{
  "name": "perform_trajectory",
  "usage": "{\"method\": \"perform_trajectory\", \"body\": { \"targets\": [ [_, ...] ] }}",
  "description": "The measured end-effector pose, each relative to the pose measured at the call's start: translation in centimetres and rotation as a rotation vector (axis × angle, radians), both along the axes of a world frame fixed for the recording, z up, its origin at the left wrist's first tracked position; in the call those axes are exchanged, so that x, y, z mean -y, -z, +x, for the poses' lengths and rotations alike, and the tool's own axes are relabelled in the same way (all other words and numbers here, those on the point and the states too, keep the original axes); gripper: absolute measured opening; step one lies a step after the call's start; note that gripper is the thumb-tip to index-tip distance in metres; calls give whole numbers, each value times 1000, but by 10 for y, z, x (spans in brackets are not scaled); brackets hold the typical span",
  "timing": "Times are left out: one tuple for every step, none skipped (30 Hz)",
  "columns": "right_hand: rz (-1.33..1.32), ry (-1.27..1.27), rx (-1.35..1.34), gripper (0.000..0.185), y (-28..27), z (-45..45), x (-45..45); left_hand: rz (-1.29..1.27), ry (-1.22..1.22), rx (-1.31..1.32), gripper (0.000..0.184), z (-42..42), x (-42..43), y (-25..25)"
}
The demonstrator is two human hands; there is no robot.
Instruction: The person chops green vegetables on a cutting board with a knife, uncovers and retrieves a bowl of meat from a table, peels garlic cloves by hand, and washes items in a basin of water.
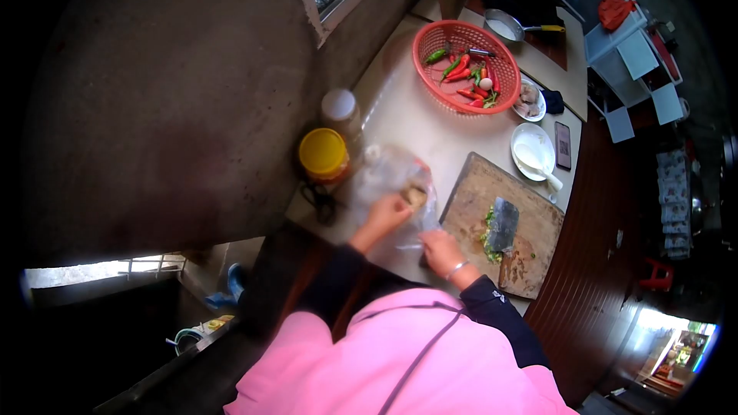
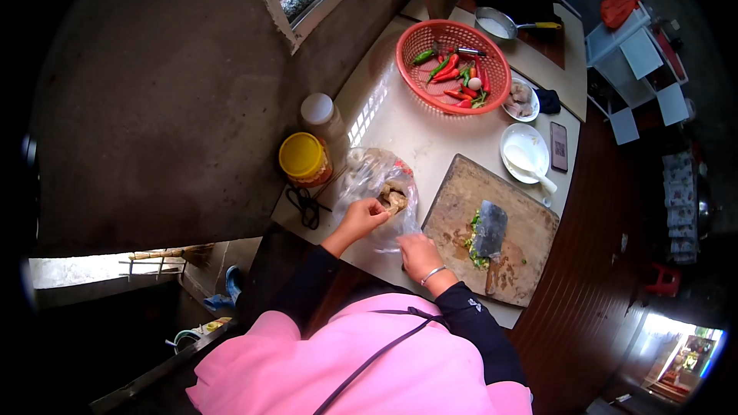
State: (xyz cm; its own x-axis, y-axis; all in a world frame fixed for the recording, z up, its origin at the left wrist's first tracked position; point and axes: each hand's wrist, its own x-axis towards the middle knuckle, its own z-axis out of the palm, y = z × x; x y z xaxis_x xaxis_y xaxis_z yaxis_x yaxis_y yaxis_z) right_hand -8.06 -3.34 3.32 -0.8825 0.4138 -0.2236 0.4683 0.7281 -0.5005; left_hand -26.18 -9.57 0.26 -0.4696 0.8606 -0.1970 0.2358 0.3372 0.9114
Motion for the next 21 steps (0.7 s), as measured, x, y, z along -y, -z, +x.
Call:
{"method": "perform_trajectory", "body": {
  "targets": [
    [-2, -4, -2, 26, -5, -4, -1, -2, -4, -2, 20, 1, 4, -6],
    [-85, 178, -121, 25, -16, -11, -3, 34, 21, 103, 19, 4, 9, -19],
    [-170, 363, -237, 26, -23, -16, -4, 69, 46, 209, 17, 7, 15, -31],
    [-174, 362, -237, 26, -24, -19, -6, 65, 45, 208, 17, 13, 19, -40],
    [-538, 531, -274, 27, -25, -21, -8, 55, 79, 237, 17, 20, 21, -48],
    [-904, 693, -306, 29, -26, -21, -10, 47, 114, 265, 17, 25, 23, -52],
    [-904, 693, -308, 29, -28, -21, -11, 48, 115, 263, 17, 29, 25, -49],
    [-964, 701, -299, 27, -31, -21, -12, 94, 146, 279, 19, 31, 26, -44],
    [-1024, 707, -289, 26, -32, -20, -13, 140, 175, 296, 21, 34, 27, -37],
    [-1023, 707, -289, 26, -30, -19, -14, 124, 138, 329, 17, 36, 27, -30],
    [-1020, 723, -315, 23, -26, -16, -14, 123, 137, 330, 17, 34, 27, -17],
    [-1017, 739, -340, 20, -22, -13, -13, 46, 80, 9, 15, 30, 28, -1],
    [-1017, 739, -340, 20, -21, -10, -13, -31, 24, -313, 15, 25, 28, 7],
    [-1047, 719, -317, 18, -19, -7, -13, -31, 24, -313, 15, 17, 30, -1],
    [-1074, 700, -295, 17, -19, -4, -12, -227, 22, -432, 19, 8, 33, -10],
    [-1072, 702, -297, 17, -18, -2, -10, -423, 21, -550, 23, 2, 33, -20],
    [-1119, 701, -333, 16, -18, -1, -8, -420, 24, -551, 23, -3, 28, -27],
    [-1169, 702, -369, 16, -17, -1, -5, -531, -27, -579, 25, -7, 24, -32],
    [-1171, 707, -370, 16, -19, -1, -2, -645, -78, -606, 27, -9, 23, -34],
    [-1209, 677, -361, 15, -23, -3, 1, -550, -105, -737, 33, -14, 28, -14],
    [-1246, 649, -357, 15, -27, -4, 3, -545, -98, -744, 33, -19, 28, 5]
  ]
}}
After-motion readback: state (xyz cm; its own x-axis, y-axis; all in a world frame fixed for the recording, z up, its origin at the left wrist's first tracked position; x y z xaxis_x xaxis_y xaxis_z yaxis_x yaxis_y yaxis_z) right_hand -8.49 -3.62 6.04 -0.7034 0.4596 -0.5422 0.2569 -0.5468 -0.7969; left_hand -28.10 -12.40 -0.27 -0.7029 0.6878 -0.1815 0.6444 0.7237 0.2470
